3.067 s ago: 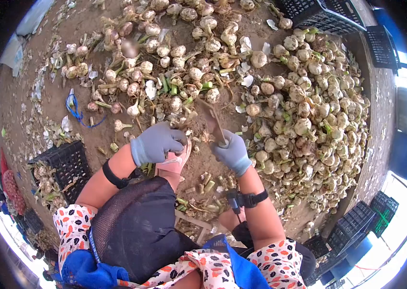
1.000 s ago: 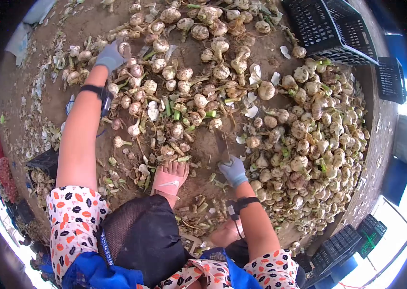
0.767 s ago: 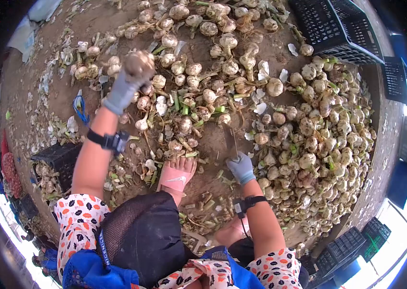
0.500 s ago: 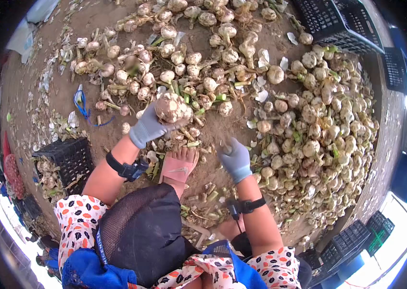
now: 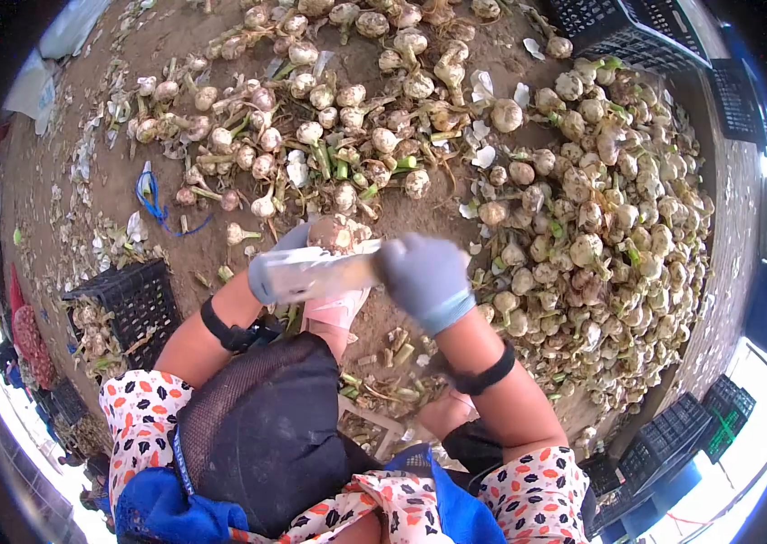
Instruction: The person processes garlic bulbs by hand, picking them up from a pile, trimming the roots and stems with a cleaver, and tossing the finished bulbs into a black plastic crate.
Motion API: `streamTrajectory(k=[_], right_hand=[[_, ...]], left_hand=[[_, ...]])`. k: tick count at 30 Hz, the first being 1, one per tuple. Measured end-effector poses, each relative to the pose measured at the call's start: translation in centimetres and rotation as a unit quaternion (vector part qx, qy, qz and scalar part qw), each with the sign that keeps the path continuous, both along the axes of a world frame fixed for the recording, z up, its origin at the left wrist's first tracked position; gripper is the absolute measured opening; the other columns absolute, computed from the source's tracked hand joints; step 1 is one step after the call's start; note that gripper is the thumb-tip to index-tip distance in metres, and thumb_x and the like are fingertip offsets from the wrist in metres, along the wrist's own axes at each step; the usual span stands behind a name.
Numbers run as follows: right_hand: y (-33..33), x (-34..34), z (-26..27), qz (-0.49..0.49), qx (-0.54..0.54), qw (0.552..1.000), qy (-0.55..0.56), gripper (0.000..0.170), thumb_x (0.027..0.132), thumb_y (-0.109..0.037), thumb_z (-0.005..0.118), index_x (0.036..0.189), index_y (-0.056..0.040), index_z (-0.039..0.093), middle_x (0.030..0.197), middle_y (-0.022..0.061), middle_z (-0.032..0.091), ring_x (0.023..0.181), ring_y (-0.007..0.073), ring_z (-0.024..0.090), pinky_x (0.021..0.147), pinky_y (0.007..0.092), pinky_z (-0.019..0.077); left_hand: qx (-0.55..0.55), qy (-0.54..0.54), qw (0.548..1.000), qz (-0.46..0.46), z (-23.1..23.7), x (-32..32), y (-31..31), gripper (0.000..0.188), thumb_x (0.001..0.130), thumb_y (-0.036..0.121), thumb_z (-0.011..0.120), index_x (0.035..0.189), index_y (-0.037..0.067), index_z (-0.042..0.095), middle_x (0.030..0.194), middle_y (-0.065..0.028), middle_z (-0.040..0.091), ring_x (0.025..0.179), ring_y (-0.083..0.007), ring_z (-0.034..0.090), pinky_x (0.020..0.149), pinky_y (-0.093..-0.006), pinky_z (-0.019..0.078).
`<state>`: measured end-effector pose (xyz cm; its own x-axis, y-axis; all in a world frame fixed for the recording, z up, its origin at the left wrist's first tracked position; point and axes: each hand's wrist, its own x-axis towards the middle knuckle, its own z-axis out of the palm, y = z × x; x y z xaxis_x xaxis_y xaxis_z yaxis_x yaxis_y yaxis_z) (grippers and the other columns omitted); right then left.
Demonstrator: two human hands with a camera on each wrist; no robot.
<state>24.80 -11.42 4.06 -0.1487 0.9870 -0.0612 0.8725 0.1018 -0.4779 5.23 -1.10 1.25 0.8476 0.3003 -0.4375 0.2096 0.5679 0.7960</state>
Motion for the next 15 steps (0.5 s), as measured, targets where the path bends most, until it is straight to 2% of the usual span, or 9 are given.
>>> streamTrajectory(k=[2,4,6,8,9,10,13,14,15], right_hand=[[0.2,2.7,-3.8,-0.228,-0.173,0.952,-0.111,0.008,0.077,-0.018,0.059,0.082,-0.0118,0.059,0.073,0.0120,0.062,0.066,0.0300,0.062,0.057,0.0412,0.0489],[-1.3,7.3,-6.4,-0.394,-0.133,0.904,-0.101,0.015,0.080,-0.022,0.057,0.088,-0.0096,0.060,0.077,0.0150,0.065,0.071,0.0328,0.063,0.062,0.0431,0.0492],[-2.0,6.5,-6.0,-0.407,-0.137,0.902,-0.040,0.020,0.079,-0.025,0.057,0.088,-0.0072,0.058,0.079,0.0164,0.064,0.073,0.0370,0.061,0.064,0.0445,0.0482],[-3.2,4.9,-6.5,-0.366,-0.161,0.916,0.019,0.021,0.076,-0.026,0.060,0.089,-0.0089,0.060,0.079,0.0184,0.061,0.075,0.0388,0.058,0.066,0.0443,0.0479],[-3.2,4.2,-6.4,-0.346,-0.168,0.922,0.036,0.022,0.076,-0.026,0.060,0.089,-0.0086,0.060,0.079,0.0183,0.062,0.076,0.0386,0.058,0.067,0.0439,0.0478],[-3.5,3.6,-6.3,-0.324,-0.175,0.928,0.052,0.023,0.076,-0.027,0.060,0.089,-0.0084,0.060,0.080,0.0182,0.062,0.076,0.0384,0.059,0.067,0.0435,0.0478],[-4.3,2.7,-6.7,-0.288,-0.159,0.939,0.104,0.026,0.075,-0.024,0.064,0.093,-0.0054,0.060,0.079,0.0155,0.063,0.072,0.0337,0.061,0.067,0.0382,0.0483],[-4.3,2.4,-6.4,-0.282,-0.163,0.934,0.146,0.027,0.075,-0.022,0.065,0.094,-0.0044,0.060,0.076,0.0134,0.063,0.068,0.0287,0.062,0.065,0.0347,0.0483],[-4.4,2.2,-6.0,-0.328,-0.229,0.861,0.313,0.025,0.074,-0.018,0.066,0.094,-0.0030,0.060,0.069,0.0078,0.059,0.063,0.0148,0.057,0.062,0.0279,0.0461]], left_hand=[[0.165,-0.036,0.983,-0.069,3.0,-0.2,-0.1,0.044,0.069,0.006,0.075,0.110,0.002,0.059,0.104,-0.0078,0.064,0.096,-0.0160,0.061,0.088,-0.0313,0.0490],[0.089,-0.030,0.995,-0.023,1.8,-1.4,-0.8,0.057,0.057,0.009,0.085,0.109,0.004,0.060,0.107,-0.0056,0.063,0.101,-0.0145,0.057,0.093,-0.0321,0.0444],[0.063,-0.053,0.995,0.058,2.0,-1.4,-0.6,0.058,0.061,0.009,0.084,0.112,0.005,0.057,0.107,-0.0047,0.062,0.097,-0.0147,0.058,0.088,-0.0311,0.0470],[0.004,0.018,0.998,-0.065,0.7,-1.8,-0.3,0.064,0.067,0.008,0.081,0.123,0.005,0.050,0.107,-0.0044,0.061,0.093,-0.0152,0.059,0.083,-0.0302,0.0494],[-0.232,0.031,0.970,-0.069,-0.8,-2.9,-0.2,0.059,0.078,0.007,0.072,0.129,0.005,0.042,0.105,-0.0046,0.060,0.090,-0.0155,0.060,0.077,-0.0290,0.0502],[-0.224,-0.056,0.971,-0.057,-2.4,-3.4,-0.7,0.056,0.083,0.010,0.067,0.131,0.005,0.039,0.104,-0.0050,0.060,0.087,-0.0159,0.060,0.075,-0.0298,0.0501],[-0.139,-0.050,0.989,0.005,1.2,-1.6,-1.0,0.039,0.082,0.010,0.065,0.119,0.006,0.052,0.102,-0.0064,0.061,0.080,-0.0196,0.062,0.072,-0.0311,0.0497],[0.172,-0.062,0.980,-0.077,1.7,-1.2,-0.4,0.034,0.077,0.011,0.067,0.109,0.008,0.058,0.101,-0.0068,0.061,0.078,-0.0223,0.062,0.071,-0.0328,0.0498],[0.464,-0.068,0.870,-0.150,1.7,-1.0,0.0,0.029,0.072,0.012,0.070,0.100,0.010,0.064,0.100,-0.0072,0.061,0.076,-0.0249,0.062,0.070,-0.0345,0.0498]])
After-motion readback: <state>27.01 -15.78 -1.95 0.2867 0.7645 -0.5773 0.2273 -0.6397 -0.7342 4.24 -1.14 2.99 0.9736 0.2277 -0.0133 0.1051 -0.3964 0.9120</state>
